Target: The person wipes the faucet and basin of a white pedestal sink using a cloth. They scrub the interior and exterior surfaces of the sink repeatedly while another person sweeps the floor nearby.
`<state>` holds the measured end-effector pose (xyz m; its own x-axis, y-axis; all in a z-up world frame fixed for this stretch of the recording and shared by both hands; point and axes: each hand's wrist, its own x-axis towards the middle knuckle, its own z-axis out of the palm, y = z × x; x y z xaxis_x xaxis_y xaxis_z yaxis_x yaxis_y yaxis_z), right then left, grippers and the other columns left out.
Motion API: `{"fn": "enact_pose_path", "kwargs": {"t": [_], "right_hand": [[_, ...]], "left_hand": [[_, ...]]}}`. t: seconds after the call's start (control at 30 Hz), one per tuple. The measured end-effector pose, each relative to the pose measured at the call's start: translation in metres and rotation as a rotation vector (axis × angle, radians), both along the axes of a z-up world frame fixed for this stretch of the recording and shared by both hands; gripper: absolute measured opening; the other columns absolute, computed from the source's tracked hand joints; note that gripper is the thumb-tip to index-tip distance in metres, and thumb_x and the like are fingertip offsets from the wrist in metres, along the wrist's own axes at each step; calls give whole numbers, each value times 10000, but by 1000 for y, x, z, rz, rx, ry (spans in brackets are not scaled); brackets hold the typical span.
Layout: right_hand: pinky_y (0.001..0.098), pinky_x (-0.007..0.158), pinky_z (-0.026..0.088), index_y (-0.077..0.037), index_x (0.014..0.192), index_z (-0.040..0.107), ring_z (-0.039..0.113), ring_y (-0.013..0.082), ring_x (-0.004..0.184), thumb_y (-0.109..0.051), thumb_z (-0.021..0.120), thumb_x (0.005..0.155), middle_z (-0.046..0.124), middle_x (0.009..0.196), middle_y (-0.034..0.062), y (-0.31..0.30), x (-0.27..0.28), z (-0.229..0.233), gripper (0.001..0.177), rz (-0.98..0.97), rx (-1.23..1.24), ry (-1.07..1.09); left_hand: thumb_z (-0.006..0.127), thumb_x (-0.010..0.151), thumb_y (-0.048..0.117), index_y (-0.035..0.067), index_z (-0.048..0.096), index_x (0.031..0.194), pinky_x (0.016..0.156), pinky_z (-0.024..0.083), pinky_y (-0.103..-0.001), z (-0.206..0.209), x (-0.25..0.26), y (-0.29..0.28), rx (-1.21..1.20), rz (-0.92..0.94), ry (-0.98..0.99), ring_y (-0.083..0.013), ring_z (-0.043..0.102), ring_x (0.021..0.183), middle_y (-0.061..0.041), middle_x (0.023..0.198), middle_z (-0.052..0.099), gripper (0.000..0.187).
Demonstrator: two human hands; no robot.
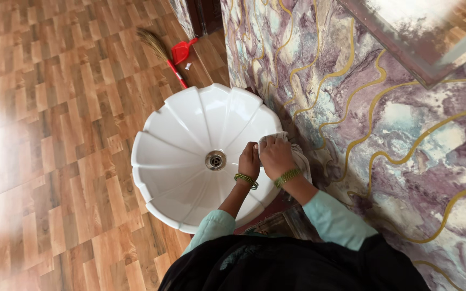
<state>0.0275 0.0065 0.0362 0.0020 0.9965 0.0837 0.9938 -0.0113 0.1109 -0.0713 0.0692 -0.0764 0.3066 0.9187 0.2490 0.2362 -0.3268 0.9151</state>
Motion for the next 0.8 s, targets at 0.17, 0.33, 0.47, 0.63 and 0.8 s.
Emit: {"fn": "enact_pose_path", "kwargs": {"t": [0.17, 0.33, 0.47, 0.63, 0.8], "right_hand": [[437, 769, 535, 4, 1221, 612, 637, 293, 1017, -87, 614, 862, 654, 1163, 135, -9, 0, 7, 370, 76, 163, 12], [473, 920, 487, 26, 1336, 572, 595, 350, 1097, -76, 581, 901, 624, 1235, 165, -57, 11, 12, 448, 85, 421, 303], [503, 1021, 448, 60, 1359, 509, 556, 428, 1173, -137, 557, 957, 578, 1276, 259, -94, 35, -35, 451, -100, 523, 539], [502, 1090, 396, 74, 1463, 386, 483, 455, 1321, -234, 557, 1003, 473, 1431, 304, -128, 37, -119, 580, -216, 523, 837], [500, 1075, 407, 32, 1482, 378, 484, 427, 1343, -267, 595, 968, 476, 1451, 272, -131, 37, -143, 632, -245, 467, 883]], "left_hand": [[420, 1077, 295, 24, 596, 1085, 667, 506, -480, 7, -4, -2, -128, 2, 35, -405, 648, 717, -242, 793, 666, 323], [453, 1070, 289, 0, 578, 1164, 933, 460, -520, 45, 2, -45, 268, 4, 95, -415, 592, 1025, -238, 1060, 626, 329], [561, 1033, 366, -17, 546, 1250, 1135, 386, -552, 76, 21, -67, 574, -173, 320, -382, 535, 1221, -217, 1230, 586, 441], [632, 848, 296, 26, 570, 1305, 1164, 297, -602, 79, 54, -109, 802, -378, 750, -361, 448, 1375, -186, 1350, 572, 535], [635, 883, 236, 30, 587, 1315, 1227, 301, -565, 71, 58, -117, 920, -376, 784, -350, 453, 1421, -169, 1372, 571, 481]]}}
